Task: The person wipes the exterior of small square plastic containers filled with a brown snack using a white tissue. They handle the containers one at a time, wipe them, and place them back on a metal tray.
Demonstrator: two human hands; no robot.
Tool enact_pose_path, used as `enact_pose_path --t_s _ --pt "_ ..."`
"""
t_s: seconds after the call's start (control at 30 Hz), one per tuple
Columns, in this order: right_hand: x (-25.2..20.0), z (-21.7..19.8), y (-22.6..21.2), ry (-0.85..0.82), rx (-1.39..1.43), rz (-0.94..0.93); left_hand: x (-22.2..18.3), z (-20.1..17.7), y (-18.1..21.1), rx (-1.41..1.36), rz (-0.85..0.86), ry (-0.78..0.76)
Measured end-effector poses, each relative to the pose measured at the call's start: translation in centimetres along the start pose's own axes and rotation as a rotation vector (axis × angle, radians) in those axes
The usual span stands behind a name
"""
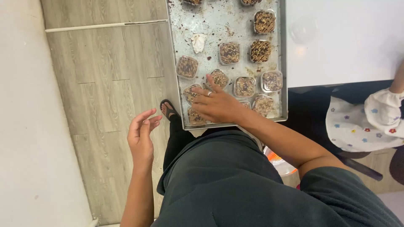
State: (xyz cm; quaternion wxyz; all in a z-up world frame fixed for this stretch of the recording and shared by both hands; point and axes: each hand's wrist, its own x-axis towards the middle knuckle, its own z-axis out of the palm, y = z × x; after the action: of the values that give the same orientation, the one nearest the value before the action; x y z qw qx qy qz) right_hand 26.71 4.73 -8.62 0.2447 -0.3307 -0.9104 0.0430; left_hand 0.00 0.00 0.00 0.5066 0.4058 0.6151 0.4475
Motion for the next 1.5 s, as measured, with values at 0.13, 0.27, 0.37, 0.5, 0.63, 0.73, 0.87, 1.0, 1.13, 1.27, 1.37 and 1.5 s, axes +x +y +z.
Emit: enact_pose_path --t_s 0.13,0.27,0.37,0.5,0.63,0.73,0.87,1.0,1.13,1.27,1.37,1.5 --pt "4.4 0.5 -3.3 0.058 0.045 -0.045 3.0 -3.5 -0.1 0.019 0.067 -0.103" --pt "9.2 1.3 -4.4 0.042 0.058 -0.136 7.3 -7.0 1.0 0.073 0.158 -0.211" --pt "12.4 2.3 -6.0 0.026 0.090 -0.117 10.3 -10.0 1.9 0.116 0.174 -0.286" --pt "14.0 1.7 -7.1 0.072 0.141 0.082 15.8 -9.0 2.5 0.177 0.204 -0.481" --pt "11.9 1.3 -9.5 0.094 0.089 0.275 20.4 -3.0 4.1 0.318 0.287 -0.740" --pt "9.8 1.0 -11.2 0.099 0.098 0.417 23.3 3.4 3.4 0.513 0.465 -0.899" --pt "7.2 -0.7 -12.4 0.201 0.040 0.533 27.6 12.2 -2.0 0.884 0.757 -0.923" --pt "4.5 -2.1 -13.6 0.311 0.077 0.653 30.3 16.6 -7.0 1.136 0.883 -0.836" --pt "0.8 -2.5 -13.5 0.369 0.129 0.732 31.3 18.2 -7.9 1.214 0.949 -0.824" --pt "-2.9 -3.1 -12.2 0.411 0.187 0.711 31.4 18.8 -9.1 1.333 0.898 -0.844" --pt "-4.9 -5.8 -10.1 0.369 0.206 0.601 30.9 19.0 -9.2 1.232 0.927 -0.757" --pt "-5.7 -9.8 -8.0 0.332 0.318 0.454 22.2 18.5 1.1 0.852 0.671 -0.656"
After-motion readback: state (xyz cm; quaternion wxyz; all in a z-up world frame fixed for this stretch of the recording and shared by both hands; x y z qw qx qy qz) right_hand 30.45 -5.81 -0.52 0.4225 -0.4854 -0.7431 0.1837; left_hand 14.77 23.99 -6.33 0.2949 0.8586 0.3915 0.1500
